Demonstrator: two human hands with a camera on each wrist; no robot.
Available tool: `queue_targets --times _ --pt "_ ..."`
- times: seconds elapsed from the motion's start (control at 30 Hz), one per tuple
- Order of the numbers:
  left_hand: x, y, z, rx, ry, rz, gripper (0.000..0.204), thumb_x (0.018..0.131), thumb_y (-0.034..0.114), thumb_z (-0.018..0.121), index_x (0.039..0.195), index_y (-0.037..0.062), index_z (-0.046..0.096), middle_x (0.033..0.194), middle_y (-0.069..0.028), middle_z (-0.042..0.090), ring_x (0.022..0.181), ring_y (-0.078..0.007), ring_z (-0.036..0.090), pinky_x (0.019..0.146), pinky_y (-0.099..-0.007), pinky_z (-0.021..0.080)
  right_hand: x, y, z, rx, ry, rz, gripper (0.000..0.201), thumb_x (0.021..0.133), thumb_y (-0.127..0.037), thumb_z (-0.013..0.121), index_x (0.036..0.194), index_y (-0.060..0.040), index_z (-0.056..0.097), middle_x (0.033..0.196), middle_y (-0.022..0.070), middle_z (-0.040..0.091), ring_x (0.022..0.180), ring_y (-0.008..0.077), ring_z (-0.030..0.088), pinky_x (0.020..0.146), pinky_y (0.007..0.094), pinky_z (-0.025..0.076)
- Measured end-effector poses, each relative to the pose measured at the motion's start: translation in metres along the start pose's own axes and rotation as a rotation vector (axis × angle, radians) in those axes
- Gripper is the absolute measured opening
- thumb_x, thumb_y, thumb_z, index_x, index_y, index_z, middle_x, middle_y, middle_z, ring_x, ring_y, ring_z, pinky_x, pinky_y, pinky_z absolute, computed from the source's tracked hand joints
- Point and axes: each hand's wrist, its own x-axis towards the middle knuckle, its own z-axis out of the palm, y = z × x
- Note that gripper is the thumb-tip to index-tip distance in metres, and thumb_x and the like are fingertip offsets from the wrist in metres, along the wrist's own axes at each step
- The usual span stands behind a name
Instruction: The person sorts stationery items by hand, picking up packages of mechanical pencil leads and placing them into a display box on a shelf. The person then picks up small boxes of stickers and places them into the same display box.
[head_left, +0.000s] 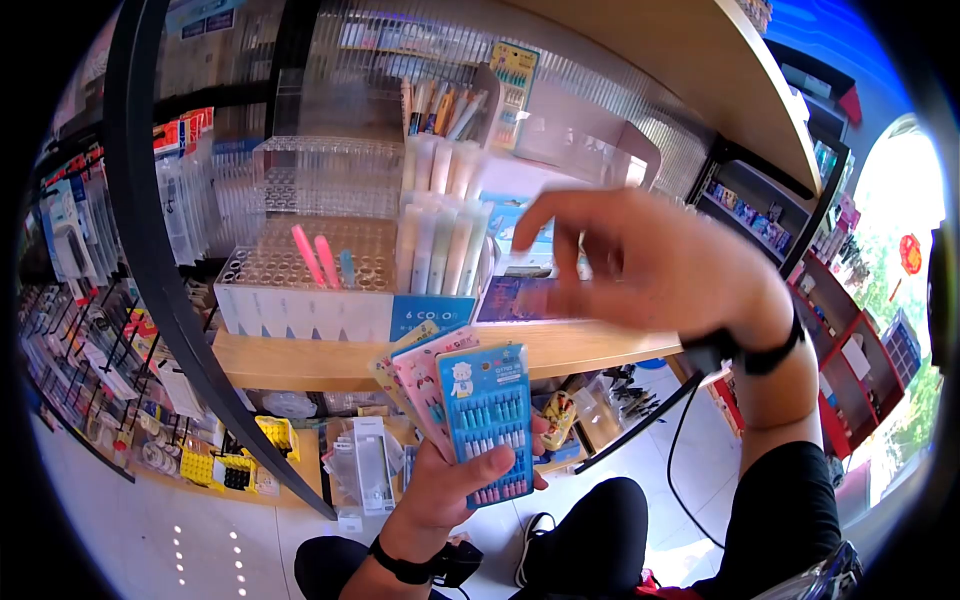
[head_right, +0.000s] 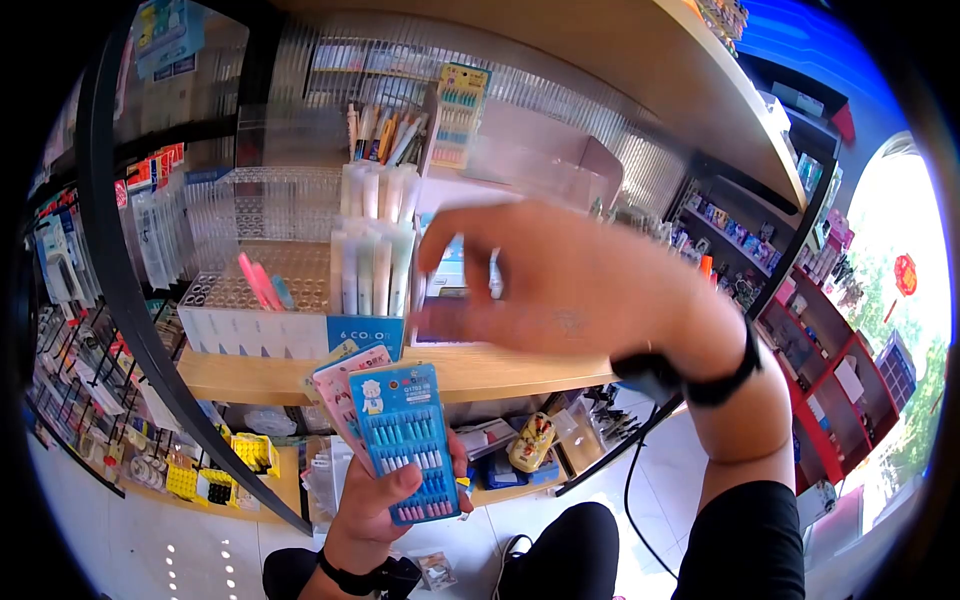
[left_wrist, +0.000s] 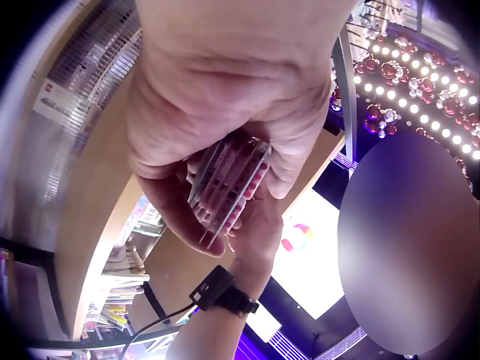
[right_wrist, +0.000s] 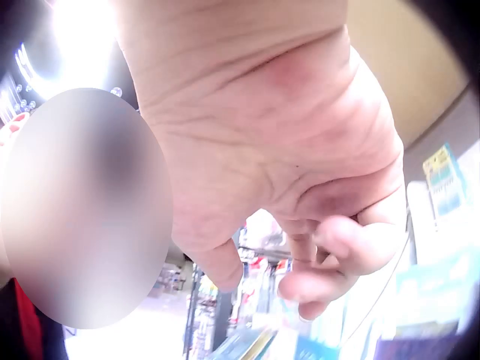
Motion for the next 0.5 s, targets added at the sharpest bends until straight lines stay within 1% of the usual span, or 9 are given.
queue_targets --times 0.07,0.1,0.17,0.3,0.37,0.4,0.43,0.47,0.5 --pt "0.0 -0.003 -0.001 -0.03 -0.047 0.003 0.062 0.09 0.017 0.079 0.142 0.001 0.047 0.125 -0.0191 0.065 0.111 -0.0267 0.069 0.084 -0.0474 0.065 -0.014 -0.002 0.029 0.021 -0.002 -0.126 0.037 0.092 -0.033 0.075 0.111 -0.0033 0.066 0.083 0.0125 0.07 0.072 0.0281 0.07 0.066 0.0388 0.053" --pt "0.001 -0.006 -0.002 -0.042 -0.068 0.01 0.064 0.09 0.018 0.079 0.142 0.0011 0.047 0.124 -0.0188 0.064 0.111 -0.0267 0.069 0.085 -0.0477 0.065 -0.018 -0.002 0.039 0.022 -0.002 -0.124 0.037 0.092 -0.033 0.075 0.111 -0.0033 0.066 0.083 0.0125 0.07 0.072 0.0281 0.07 0.066 0.0388 0.053" --pt "0.001 -0.01 -0.001 -0.055 -0.088 0.018 0.065 0.09 0.019 0.079 0.143 0.0011 0.046 0.124 -0.0186 0.064 0.112 -0.0268 0.068 0.085 -0.0481 0.065 -0.023 0.0 0.05 0.077 0.044 -0.164 0.032 0.09 -0.023 0.076 0.111 -0.0023 0.064 0.082 0.0148 0.07 0.076 0.0329 0.072 0.067 0.042 0.055" --pt "0.0 -0.014 -0.001 -0.061 -0.096 0.027 0.081 0.085 0.032 0.084 0.147 0.0019 0.041 0.128 -0.0179 0.062 0.116 -0.0272 0.067 0.086 -0.0502 0.064 -0.024 0.007 0.057 0.14 0.07 -0.169 0.029 0.088 -0.015 0.077 0.111 -0.0028 0.063 0.084 0.0152 0.071 0.075 0.032 0.072 0.066 0.0406 0.055" --pt "0.0 -0.014 -0.002 -0.06 -0.1 0.03 0.088 0.083 0.038 0.086 0.148 0.0021 0.039 0.129 -0.0178 0.061 0.117 -0.0274 0.066 0.086 -0.0509 0.064 -0.023 0.014 0.064 0.201 0.159 -0.261 0.03 0.087 -0.006 0.08 0.112 -0.0023 0.065 0.074 0.0043 0.061 0.065 0.0132 0.061 0.059 0.0291 0.049" --pt "0.001 -0.015 -0.003 -0.041 -0.103 0.031 0.094 0.08 0.045 0.086 0.149 0.0026 0.037 0.13 -0.018 0.06 0.117 -0.0276 0.066 0.085 -0.0515 0.064 -0.023 0.014 0.064 0.201 0.158 -0.261 0.03 0.087 -0.006 0.08 0.112 -0.0023 0.065 0.074 0.0043 0.061 0.065 0.0132 0.061 0.059 0.0291 0.049" --pt "0.001 -0.016 -0.004 -0.021 -0.106 0.032 0.101 0.078 0.052 0.086 0.15 0.0031 0.035 0.131 -0.0181 0.06 0.118 -0.0278 0.065 0.085 -0.0522 0.064 -0.023 0.015 0.064 0.246 0.139 -0.228 0.03 0.087 -0.008 0.079 0.112 -0.002 0.064 0.075 0.0073 0.063 0.067 0.0177 0.063 0.061 0.0309 0.051" --pt "0.001 -0.017 -0.004 -0.021 -0.106 0.032 0.101 0.078 0.052 0.086 0.15 0.0031 0.035 0.131 -0.0181 0.06 0.118 -0.0278 0.065 0.085 -0.0522 0.064 -0.023 0.015 0.064 0.29 0.12 -0.195 0.029 0.087 -0.009 0.078 0.112 -0.0016 0.063 0.077 0.0103 0.066 0.068 0.0222 0.066 0.063 0.0326 0.052" --pt "0.001 -0.018 -0.004 -0.056 -0.102 0.037 0.106 0.076 0.057 0.084 0.151 0.0033 0.033 0.133 -0.0179 0.059 0.118 -0.0283 0.065 0.085 -0.0527 0.064 -0.023 0.015 0.064 0.291 0.12 -0.195 0.029 0.087 -0.009 0.078 0.112 -0.0016 0.063 0.077 0.0103 0.066 0.068 0.0222 0.066 0.063 0.0326 0.052"
